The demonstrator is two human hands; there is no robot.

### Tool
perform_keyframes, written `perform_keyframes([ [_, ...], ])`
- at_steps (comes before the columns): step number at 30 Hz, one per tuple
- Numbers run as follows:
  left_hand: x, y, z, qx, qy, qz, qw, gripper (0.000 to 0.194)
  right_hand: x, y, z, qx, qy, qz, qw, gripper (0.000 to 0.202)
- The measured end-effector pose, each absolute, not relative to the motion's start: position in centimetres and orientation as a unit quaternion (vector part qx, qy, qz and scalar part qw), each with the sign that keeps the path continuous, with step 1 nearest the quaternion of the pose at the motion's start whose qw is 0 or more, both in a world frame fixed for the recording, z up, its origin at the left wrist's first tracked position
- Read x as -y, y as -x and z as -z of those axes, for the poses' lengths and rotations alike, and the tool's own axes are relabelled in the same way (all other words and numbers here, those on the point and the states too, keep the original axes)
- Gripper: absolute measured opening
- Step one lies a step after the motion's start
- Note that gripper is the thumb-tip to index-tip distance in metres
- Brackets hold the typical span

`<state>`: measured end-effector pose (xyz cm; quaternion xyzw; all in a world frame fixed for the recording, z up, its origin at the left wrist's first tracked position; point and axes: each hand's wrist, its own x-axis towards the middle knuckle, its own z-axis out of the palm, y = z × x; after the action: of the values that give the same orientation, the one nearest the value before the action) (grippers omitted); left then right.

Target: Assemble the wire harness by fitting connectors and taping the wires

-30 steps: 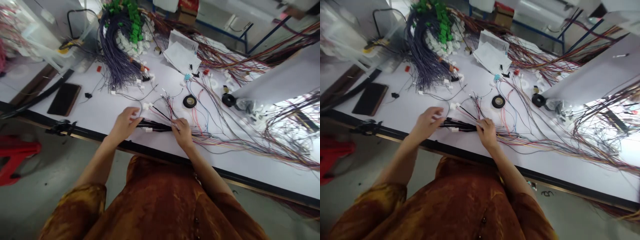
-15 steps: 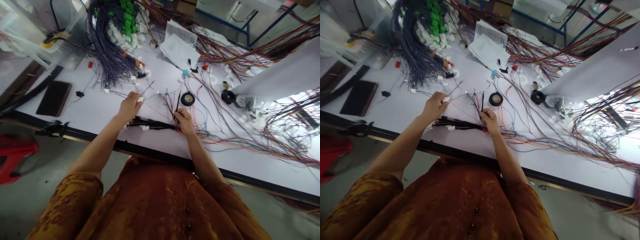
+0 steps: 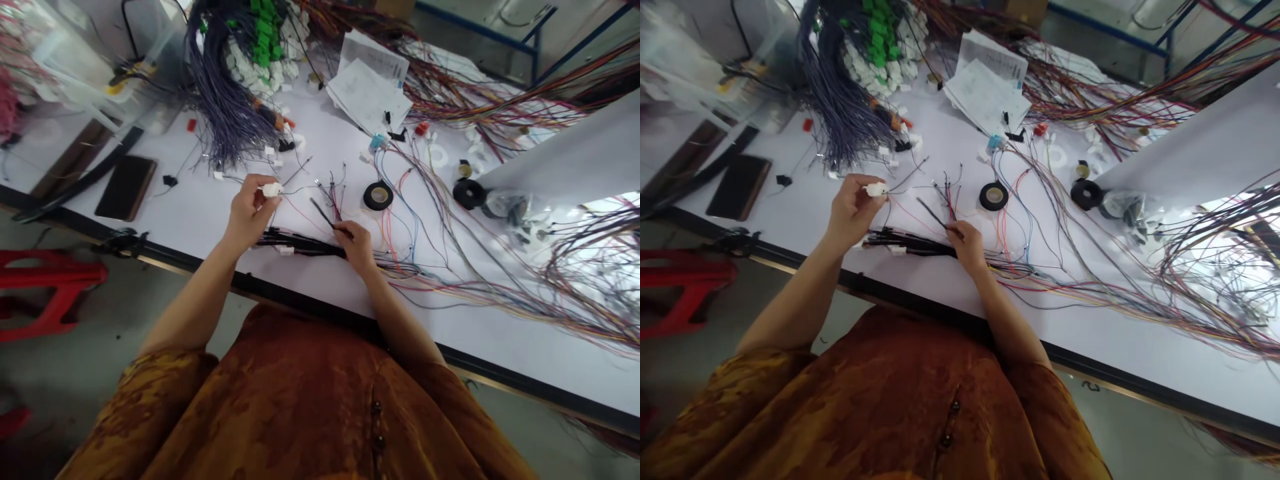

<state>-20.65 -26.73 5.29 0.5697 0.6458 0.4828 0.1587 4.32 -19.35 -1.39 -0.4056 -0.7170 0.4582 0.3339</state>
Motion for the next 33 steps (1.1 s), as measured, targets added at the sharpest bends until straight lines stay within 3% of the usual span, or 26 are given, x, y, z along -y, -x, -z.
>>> perform_keyframes([
  [5,25.7,16.8,-6.7,-0.639,-0.552,-0.516,0.146,0.033,19.5,-4.4,1.1,0.809,0.318,-0.398,0.293,0.037],
  [10,23.4,14.4,-3.0,-0.673,-0.482,-0.528,0.192,0.048,19.8,-5.0,0.6,0.748,0.317,-0.471,0.343,0.047],
  [14,24.2,14.0,0.5,-0.718,-0.472,-0.479,0.184,0.075,19.8,-5.0,0.6,0.733,0.321,-0.48,0.36,0.043],
  [17,25.2,14.0,1.3,-0.744,-0.5,-0.407,0.175,0.084,19.4,-4.7,0.9,0.747,0.332,-0.47,0.332,0.036],
  [20,25.0,13.8,1.0,-0.772,-0.535,-0.296,0.174,0.08,19.0,-4.6,1.1,0.669,0.398,-0.51,0.366,0.041],
  [25,23.7,13.8,0.0,-0.772,-0.59,-0.181,0.154,0.054,18.7,-4.6,1.5,0.607,0.43,-0.541,0.393,0.04],
  [28,23.2,14.8,-0.1,-0.756,-0.594,-0.231,0.148,0.044,18.9,-4.5,1.4,0.643,0.409,-0.519,0.387,0.038],
  [33,22.7,16.0,0.5,-0.75,-0.485,-0.378,0.242,0.035,19.3,-4.3,0.8,0.746,0.311,-0.478,0.343,0.039],
])
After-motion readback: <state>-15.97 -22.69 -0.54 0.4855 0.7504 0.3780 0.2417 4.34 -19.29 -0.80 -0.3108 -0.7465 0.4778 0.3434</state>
